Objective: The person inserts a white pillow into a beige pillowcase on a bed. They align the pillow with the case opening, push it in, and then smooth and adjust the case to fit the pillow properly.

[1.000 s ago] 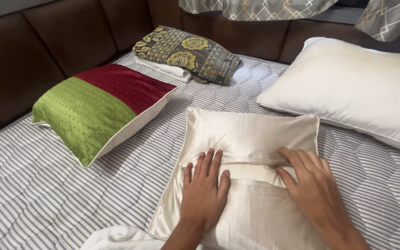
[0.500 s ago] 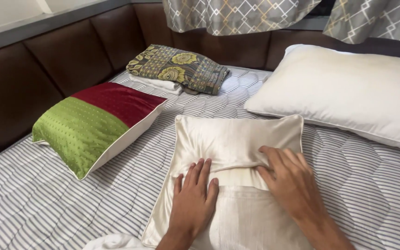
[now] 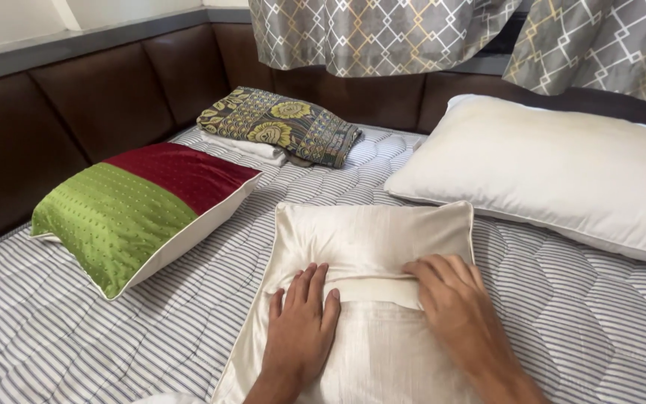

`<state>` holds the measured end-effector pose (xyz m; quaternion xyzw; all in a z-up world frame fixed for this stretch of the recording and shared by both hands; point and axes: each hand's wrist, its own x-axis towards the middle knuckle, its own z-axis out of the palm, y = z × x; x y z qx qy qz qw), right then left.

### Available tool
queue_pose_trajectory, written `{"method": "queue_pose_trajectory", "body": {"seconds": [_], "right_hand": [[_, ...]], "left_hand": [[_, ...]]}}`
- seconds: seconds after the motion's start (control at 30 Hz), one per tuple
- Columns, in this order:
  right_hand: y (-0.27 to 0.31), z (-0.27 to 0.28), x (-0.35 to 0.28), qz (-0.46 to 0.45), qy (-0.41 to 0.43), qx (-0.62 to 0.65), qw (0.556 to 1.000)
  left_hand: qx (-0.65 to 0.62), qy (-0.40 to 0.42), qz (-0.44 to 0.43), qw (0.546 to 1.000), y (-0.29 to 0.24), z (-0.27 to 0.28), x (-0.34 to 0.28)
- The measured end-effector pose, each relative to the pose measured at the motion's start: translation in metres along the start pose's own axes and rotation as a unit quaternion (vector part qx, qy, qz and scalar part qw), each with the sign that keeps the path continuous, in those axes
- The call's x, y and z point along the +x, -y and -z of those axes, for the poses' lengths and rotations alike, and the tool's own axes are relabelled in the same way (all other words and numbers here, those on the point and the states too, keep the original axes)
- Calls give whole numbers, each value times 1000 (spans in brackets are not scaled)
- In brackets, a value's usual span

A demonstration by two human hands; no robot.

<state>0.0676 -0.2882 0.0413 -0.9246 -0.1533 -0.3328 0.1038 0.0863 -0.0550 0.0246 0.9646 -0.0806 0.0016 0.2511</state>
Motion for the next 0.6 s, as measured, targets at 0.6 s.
{"method": "queue_pose_trajectory", "body": {"seconds": [0.6], "right_hand": [[-73, -8, -40, -470, 95, 172, 861]], "left_hand": [[-140, -100, 38, 984, -2, 36, -13]]}}
